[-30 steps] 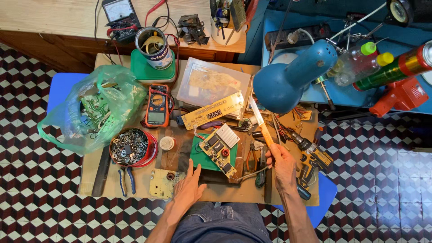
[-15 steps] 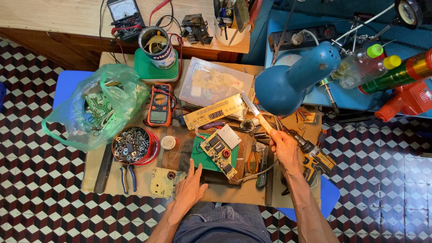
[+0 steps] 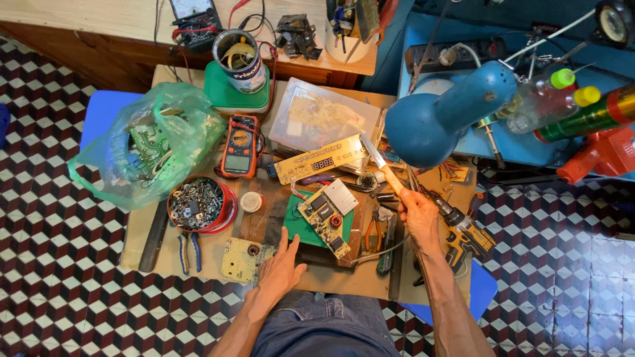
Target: The person uses a multimeter to test a green circuit board on a cluttered workbench. They connect the multimeter probes to various points on the board and observe the readings on the multimeter display.
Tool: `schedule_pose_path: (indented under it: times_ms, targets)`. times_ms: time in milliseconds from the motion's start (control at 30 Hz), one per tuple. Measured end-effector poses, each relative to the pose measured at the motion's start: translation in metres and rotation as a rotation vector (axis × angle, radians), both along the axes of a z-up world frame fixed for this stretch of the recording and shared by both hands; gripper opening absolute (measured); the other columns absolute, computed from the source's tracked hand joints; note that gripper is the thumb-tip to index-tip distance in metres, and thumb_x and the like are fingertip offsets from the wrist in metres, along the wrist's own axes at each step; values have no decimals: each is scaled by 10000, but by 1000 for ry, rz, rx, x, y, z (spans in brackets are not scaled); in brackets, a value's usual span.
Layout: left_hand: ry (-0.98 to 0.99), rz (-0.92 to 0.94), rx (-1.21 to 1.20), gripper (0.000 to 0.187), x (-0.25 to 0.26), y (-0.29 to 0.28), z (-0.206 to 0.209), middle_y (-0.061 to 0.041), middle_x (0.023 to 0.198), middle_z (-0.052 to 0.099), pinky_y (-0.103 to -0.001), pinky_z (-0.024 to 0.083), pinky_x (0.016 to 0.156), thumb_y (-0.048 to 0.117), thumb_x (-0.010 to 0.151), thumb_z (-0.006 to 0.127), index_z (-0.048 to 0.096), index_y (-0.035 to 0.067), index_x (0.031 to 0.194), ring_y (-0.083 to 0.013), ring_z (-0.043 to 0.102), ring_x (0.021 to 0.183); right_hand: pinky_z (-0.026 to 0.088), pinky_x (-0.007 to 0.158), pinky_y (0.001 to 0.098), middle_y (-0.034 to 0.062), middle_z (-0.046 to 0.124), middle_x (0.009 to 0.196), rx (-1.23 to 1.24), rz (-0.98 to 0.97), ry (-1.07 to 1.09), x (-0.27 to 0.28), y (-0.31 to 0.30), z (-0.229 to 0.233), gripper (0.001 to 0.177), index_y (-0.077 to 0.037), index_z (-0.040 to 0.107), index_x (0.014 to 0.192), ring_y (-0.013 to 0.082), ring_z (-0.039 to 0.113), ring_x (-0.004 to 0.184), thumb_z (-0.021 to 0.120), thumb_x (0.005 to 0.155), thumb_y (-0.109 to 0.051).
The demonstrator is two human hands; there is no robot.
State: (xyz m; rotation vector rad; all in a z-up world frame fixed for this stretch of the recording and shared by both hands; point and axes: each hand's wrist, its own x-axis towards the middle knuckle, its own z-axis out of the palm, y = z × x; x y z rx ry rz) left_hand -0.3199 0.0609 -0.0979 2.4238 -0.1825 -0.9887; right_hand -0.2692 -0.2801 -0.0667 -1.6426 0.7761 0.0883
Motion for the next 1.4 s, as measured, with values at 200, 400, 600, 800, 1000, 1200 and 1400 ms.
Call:
schedule_pose_path:
  times_ms: [200, 400, 600, 800, 1000, 1200, 1400]
  targets:
    - [0, 0, 21, 863, -2, -1, -4, -190, 1700, 32, -559, 521, 944, 333, 866, 730, 283, 151, 1581, -508, 630, 1110, 364, 501, 231, -29, 594, 719, -67, 9, 56, 0, -3, 5, 305, -41, 722, 976, 49, 491, 576, 622, 1025, -325]
    - [17, 18, 11, 853, -2, 1, 0, -182, 1706, 32, -568, 516, 945, 323, 868, 728, 288, 143, 1577, -510, 643, 1084, 370, 504, 222, -27, 602, 723, -6, 15, 0, 0, -5, -1, 281, -59, 715, 986, 51, 492, 568, 613, 1029, -318]
    - [-29, 19, -31, 854, -4, 2, -2, -204, 1699, 48, -559, 532, 927, 323, 864, 736, 297, 122, 1569, -515, 648, 1072, 370, 509, 230, -10, 599, 727, -51, 31, 6, 1, -5, -4, 311, -27, 695, 955, 60, 490, 572, 609, 1045, -312]
    - [-13, 2, -3, 857, -2, 2, 1, -192, 1701, 33, -556, 524, 942, 328, 865, 731, 290, 141, 1576, -495, 646, 1101, 370, 521, 226, -7, 587, 751, 55, -56, -90, -17, -5, -4, 329, -5, 676, 971, 65, 499, 602, 613, 1064, -314]
    - [43, -16, 31, 871, 2, 0, 4, -174, 1708, -5, -544, 515, 964, 335, 877, 721, 253, 150, 1588, -482, 634, 1133, 389, 506, 218, -10, 610, 758, 131, -112, -46, -37, -2, -7, 303, -3, 712, 1098, 61, 509, 588, 631, 1014, -282]
    - [27, -14, 10, 877, 1, 1, 3, -175, 1706, 7, -527, 517, 978, 336, 871, 725, 257, 150, 1590, -486, 628, 1143, 390, 506, 208, -14, 614, 747, 95, -105, 19, -40, 0, -10, 311, -12, 722, 1126, 52, 522, 586, 634, 1010, -286]
    - [36, -9, 16, 880, 1, 0, 1, -179, 1705, 5, -527, 518, 976, 338, 864, 728, 259, 151, 1585, -487, 629, 1139, 380, 499, 204, -13, 611, 744, 95, -75, -4, -39, 1, -12, 325, 6, 723, 1120, 50, 514, 577, 631, 1018, -289]
